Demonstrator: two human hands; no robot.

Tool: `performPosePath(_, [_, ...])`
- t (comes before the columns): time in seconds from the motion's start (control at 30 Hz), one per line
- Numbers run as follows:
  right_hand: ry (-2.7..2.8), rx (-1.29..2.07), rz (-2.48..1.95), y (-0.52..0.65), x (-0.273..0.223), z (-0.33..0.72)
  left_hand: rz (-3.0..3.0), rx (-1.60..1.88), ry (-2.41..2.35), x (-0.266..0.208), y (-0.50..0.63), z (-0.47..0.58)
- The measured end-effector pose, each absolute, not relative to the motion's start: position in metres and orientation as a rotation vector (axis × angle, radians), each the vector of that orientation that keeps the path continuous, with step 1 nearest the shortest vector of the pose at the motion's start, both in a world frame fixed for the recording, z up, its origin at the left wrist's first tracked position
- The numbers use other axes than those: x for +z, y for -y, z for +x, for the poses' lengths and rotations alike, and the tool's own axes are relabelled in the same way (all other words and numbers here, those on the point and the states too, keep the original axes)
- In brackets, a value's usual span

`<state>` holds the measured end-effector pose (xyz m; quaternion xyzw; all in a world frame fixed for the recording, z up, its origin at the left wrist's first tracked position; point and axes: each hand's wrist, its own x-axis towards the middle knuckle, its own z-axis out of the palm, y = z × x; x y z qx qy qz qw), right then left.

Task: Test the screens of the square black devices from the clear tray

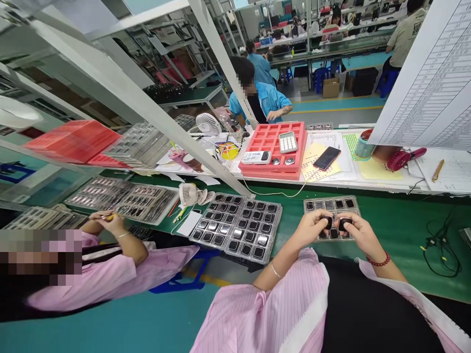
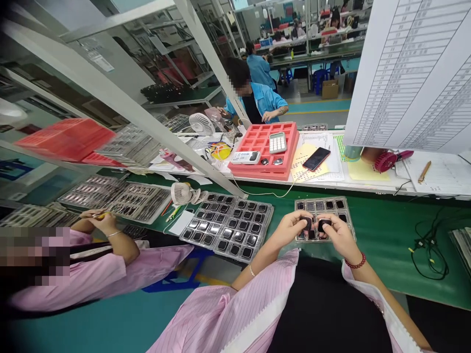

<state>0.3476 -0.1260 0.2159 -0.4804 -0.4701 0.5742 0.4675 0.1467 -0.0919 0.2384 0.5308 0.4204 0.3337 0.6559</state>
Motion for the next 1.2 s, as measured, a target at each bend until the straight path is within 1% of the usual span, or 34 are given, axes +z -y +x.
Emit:
performPosePath(0.2, [1.179,1.296,-1.164,0.123,0.231,0.353,1.263,0.888,-0.879,0.237,0.086,0.146])
performPosePath(0.7, [1.238,1.411,-1.164,0.121,0.24,0.355,1.288,0.861,-0.821,0.241,0.083,0.149])
performPosePath(0.8, [1.231,1.431,-1.152,0.12,0.237,0.357,1.267,0.849,-0.839,0.24,0.081,0.15])
performPosePath(0.97, [1.236,1.376,-1.222,0.122,0.23,0.357,1.25,0.882,-0.893,0.239,0.084,0.153])
performPosePath(1.2, [1.299,1.348,-1.162,0.108,0.206,0.359,1.19,0.838,-0.902,0.234,0.074,0.153])
